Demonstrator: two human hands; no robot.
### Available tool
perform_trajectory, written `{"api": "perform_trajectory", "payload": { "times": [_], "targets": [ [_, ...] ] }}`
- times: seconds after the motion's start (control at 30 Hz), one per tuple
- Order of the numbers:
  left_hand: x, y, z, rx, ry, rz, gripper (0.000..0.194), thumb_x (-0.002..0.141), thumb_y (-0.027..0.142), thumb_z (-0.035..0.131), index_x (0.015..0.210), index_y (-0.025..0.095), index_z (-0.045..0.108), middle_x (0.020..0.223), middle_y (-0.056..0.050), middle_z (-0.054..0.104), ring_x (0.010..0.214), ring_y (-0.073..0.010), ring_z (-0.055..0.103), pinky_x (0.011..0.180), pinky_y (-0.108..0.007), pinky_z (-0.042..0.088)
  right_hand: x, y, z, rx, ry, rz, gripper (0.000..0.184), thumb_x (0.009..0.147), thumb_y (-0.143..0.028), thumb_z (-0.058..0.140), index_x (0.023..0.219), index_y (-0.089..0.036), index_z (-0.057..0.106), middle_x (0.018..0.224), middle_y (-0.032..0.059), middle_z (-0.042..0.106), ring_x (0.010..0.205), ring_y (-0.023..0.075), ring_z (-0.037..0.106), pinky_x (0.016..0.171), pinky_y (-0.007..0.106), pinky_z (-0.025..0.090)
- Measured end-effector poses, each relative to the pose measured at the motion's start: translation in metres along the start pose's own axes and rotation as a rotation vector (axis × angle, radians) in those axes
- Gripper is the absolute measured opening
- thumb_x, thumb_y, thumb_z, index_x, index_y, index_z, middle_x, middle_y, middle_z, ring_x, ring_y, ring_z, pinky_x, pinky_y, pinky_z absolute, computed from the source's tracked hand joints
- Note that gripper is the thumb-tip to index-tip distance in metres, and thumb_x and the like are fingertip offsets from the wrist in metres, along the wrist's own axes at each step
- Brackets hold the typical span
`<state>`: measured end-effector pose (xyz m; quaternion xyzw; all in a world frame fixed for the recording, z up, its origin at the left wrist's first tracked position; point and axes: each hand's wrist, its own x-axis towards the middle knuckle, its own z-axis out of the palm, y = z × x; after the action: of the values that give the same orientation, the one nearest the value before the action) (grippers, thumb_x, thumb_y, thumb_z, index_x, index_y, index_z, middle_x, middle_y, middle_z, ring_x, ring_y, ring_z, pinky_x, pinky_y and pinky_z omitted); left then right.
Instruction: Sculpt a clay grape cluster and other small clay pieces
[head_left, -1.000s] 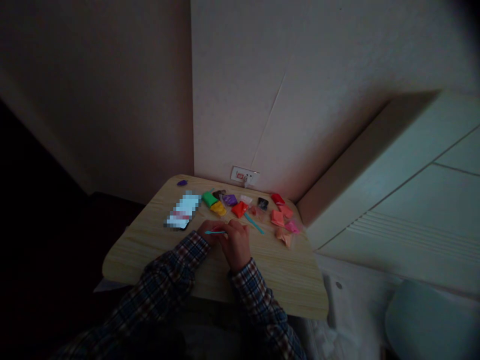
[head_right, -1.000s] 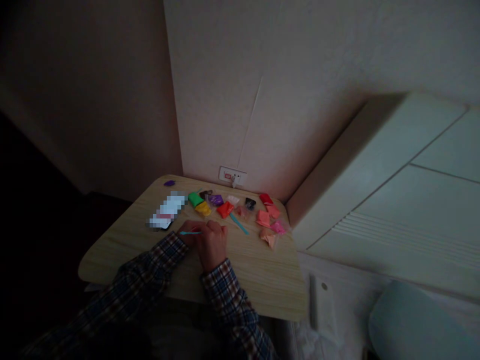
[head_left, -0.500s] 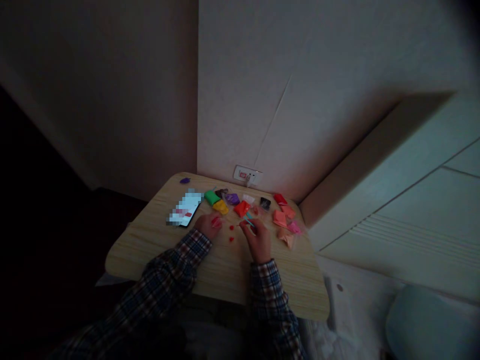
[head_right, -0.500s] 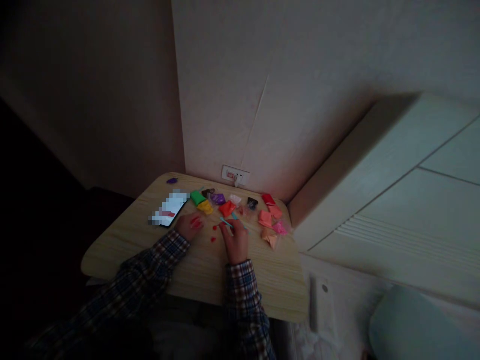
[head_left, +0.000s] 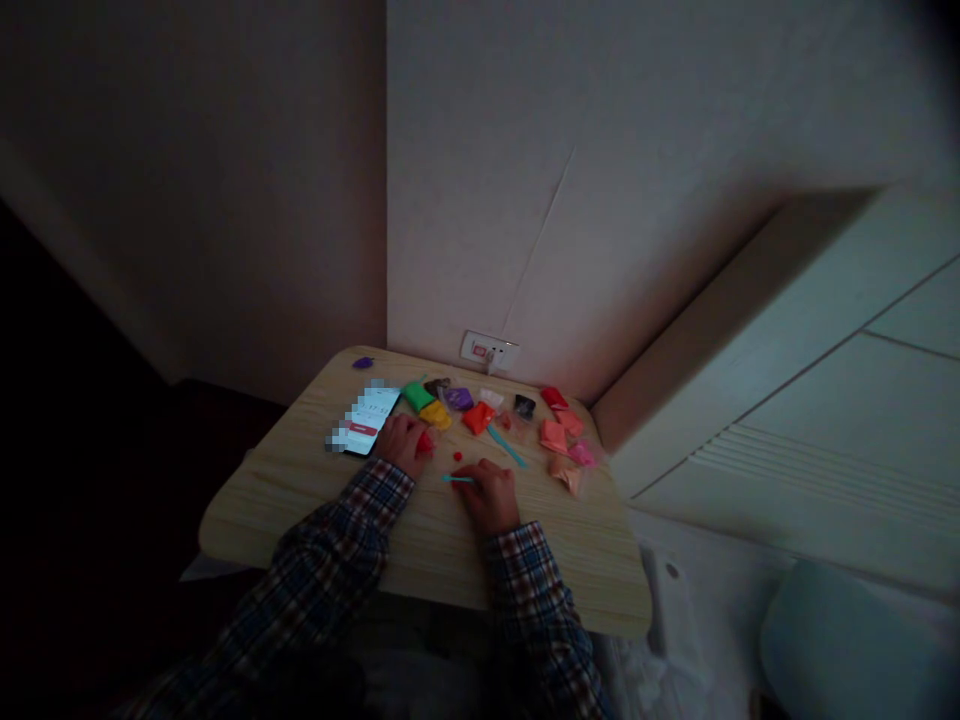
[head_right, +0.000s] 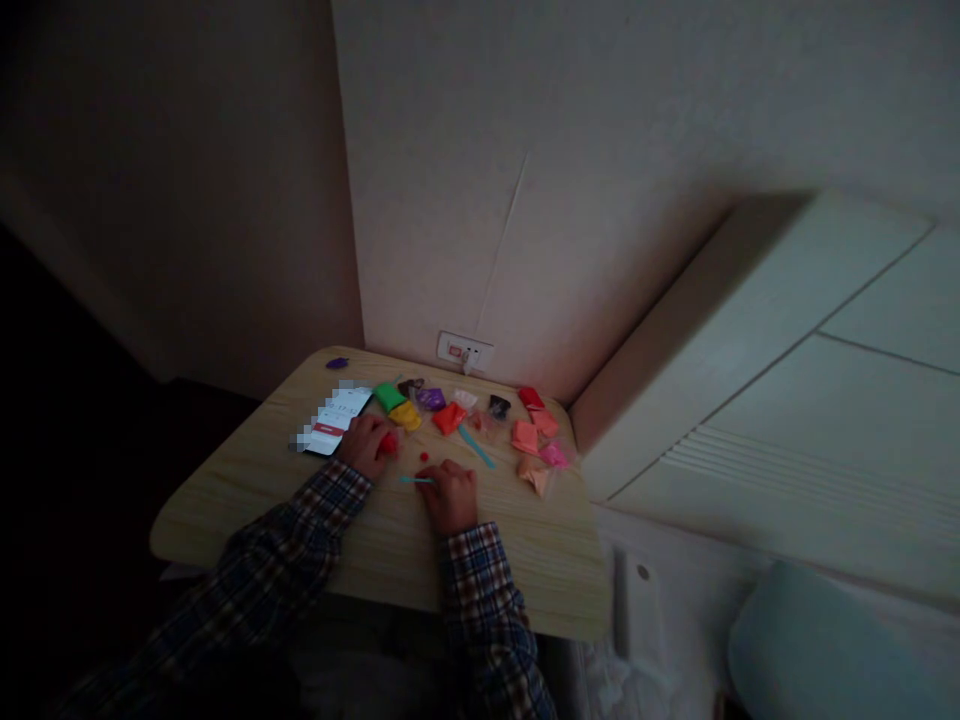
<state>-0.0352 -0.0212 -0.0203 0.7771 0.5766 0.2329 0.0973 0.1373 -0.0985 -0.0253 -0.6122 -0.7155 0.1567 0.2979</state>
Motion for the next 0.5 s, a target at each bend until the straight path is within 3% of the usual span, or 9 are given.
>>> {"api": "perform_trajectory", "payload": {
  "times": [0.13,0.23,0.4,0.5],
  "targets": [
    [-0.002,0.001,0.001,-0.034,0.021,-0.05,0.019,0.068,0.02,0.064,0.087,0.019,0.066,0.108,-0.012,0.057,0.105,-0.0347,0.046,0.078,-0.043,0.043,0.001,0.007,0.005,0.028,0.026,0.005,0.006,0.078,-0.022,0.066,0.082,-0.019,0.068,0.081,0.0023,0.065,0.075,0.0158,0.059,0.075,0.03,0.034],
    [-0.002,-0.002,0.0,-0.084,0.069,-0.086,0.016,0.068,0.022,0.065,0.084,0.019,0.066,0.108,-0.013,0.056,0.108,-0.0361,0.044,0.083,-0.046,0.041,0.001,0.014,0.006,0.08,0.074,0.017,0.011,0.08,-0.028,0.064,0.082,-0.018,0.065,0.08,0.003,0.067,0.074,0.0166,0.06,0.072,0.029,0.038],
    [0.0,-0.008,-0.007,-0.279,0.121,-0.084,0.024,0.067,0.015,0.06,0.091,0.015,0.064,0.117,-0.017,0.05,0.117,-0.04,0.037,0.092,-0.053,0.036,0.003,0.017,0.002,0.173,0.196,0.047,0.022,0.083,-0.038,0.057,0.081,-0.017,0.061,0.066,0.0006,0.062,0.057,0.0136,0.054,0.055,0.025,0.038],
    [-0.001,-0.002,-0.008,-0.49,0.049,-0.01,0.025,0.069,0.011,0.054,0.092,0.014,0.063,0.108,-0.014,0.057,0.109,-0.033,0.048,0.089,-0.045,0.042,0.006,0.011,-0.001,0.205,0.23,0.011,0.02,0.083,-0.037,0.057,0.08,-0.017,0.058,0.055,-0.0042,0.053,0.05,0.0122,0.048,0.053,0.024,0.035]
  ]
}}
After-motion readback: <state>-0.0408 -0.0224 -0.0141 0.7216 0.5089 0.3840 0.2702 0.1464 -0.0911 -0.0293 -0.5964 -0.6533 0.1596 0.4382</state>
